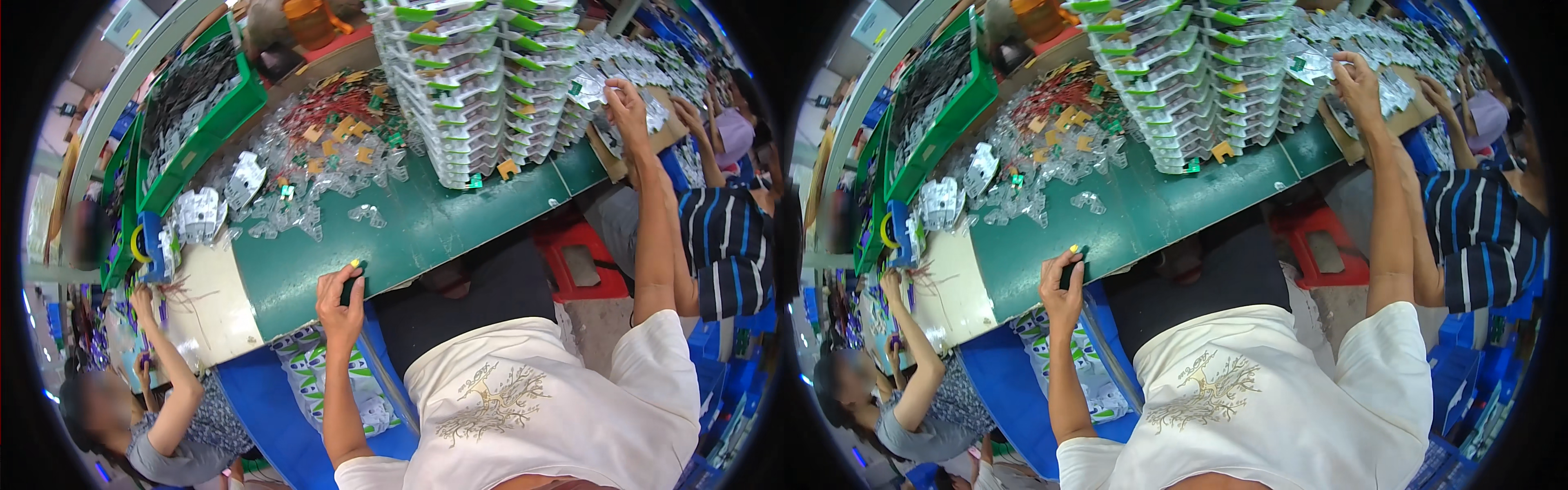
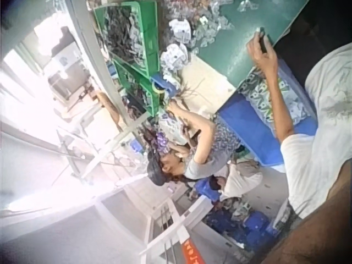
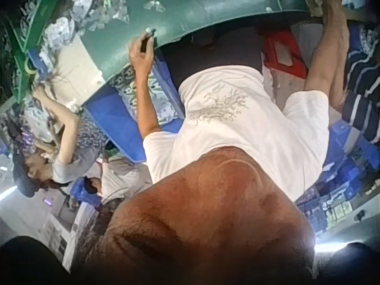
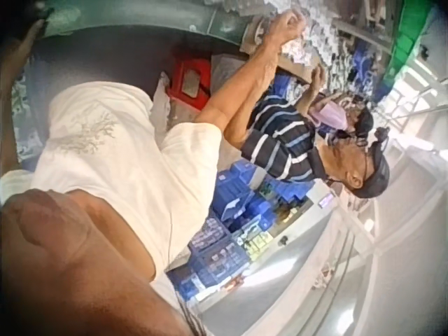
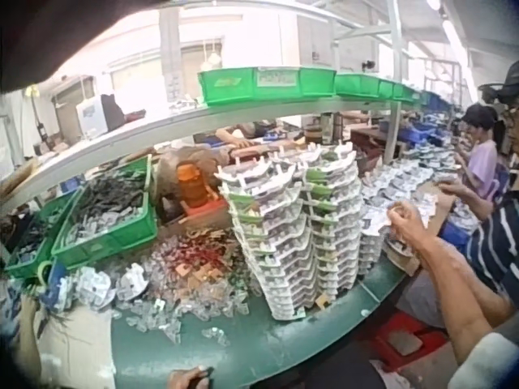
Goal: Assembling small plastic and electronic components at a factory workbench.
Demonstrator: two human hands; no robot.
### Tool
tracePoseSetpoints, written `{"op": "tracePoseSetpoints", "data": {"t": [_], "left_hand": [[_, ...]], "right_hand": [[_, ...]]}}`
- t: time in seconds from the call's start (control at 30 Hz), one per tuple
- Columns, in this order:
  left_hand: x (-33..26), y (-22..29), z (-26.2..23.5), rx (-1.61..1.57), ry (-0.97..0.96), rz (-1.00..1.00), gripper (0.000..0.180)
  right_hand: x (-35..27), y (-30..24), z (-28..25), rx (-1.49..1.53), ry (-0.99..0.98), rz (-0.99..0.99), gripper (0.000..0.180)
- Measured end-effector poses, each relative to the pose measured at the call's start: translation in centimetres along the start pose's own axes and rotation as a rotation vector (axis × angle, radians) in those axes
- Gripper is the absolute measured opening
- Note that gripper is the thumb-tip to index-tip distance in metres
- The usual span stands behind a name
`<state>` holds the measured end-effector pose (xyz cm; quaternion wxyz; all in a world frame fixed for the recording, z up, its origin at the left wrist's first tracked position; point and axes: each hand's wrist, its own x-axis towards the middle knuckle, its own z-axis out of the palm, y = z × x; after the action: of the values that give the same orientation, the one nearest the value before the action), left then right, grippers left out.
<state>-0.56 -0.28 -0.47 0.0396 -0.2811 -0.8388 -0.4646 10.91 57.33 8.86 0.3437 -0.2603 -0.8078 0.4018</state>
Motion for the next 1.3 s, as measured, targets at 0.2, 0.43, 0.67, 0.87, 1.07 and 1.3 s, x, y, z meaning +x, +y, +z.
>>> {"op": "tracePoseSetpoints", "data": {"t": [0.2,0.43,0.67,0.87,1.07,1.3], "left_hand": [[0.4,0.0,-0.2,0.01,0.045,0.046,0.02],[0.5,-0.5,0.1,-0.045,0.098,0.103,0.019],[0.1,-0.5,0.4,-0.057,0.151,0.111,0.019],[0.0,-0.5,0.7,-0.064,0.217,0.133,0.015],[0.2,-0.5,0.8,-0.058,0.202,0.143,0.016],[-0.2,-0.7,0.3,-0.137,0.211,0.116,0.015]], "right_hand": [[-0.7,0.6,0.5,-0.079,0.306,-0.037,0.031],[-14.1,-12.3,13.3,0.103,-0.078,-0.52,0.018],[-16.5,-19.8,33.3,0.075,-0.549,-0.584,0.009],[-15.5,-22.5,44.0,-0.134,-0.572,-0.676,0.019],[-15.2,-21.8,48.1,-0.371,-0.522,-0.642,0.018],[-18.6,-22.4,37.2,0.511,-0.758,-0.39,0.005]]}}
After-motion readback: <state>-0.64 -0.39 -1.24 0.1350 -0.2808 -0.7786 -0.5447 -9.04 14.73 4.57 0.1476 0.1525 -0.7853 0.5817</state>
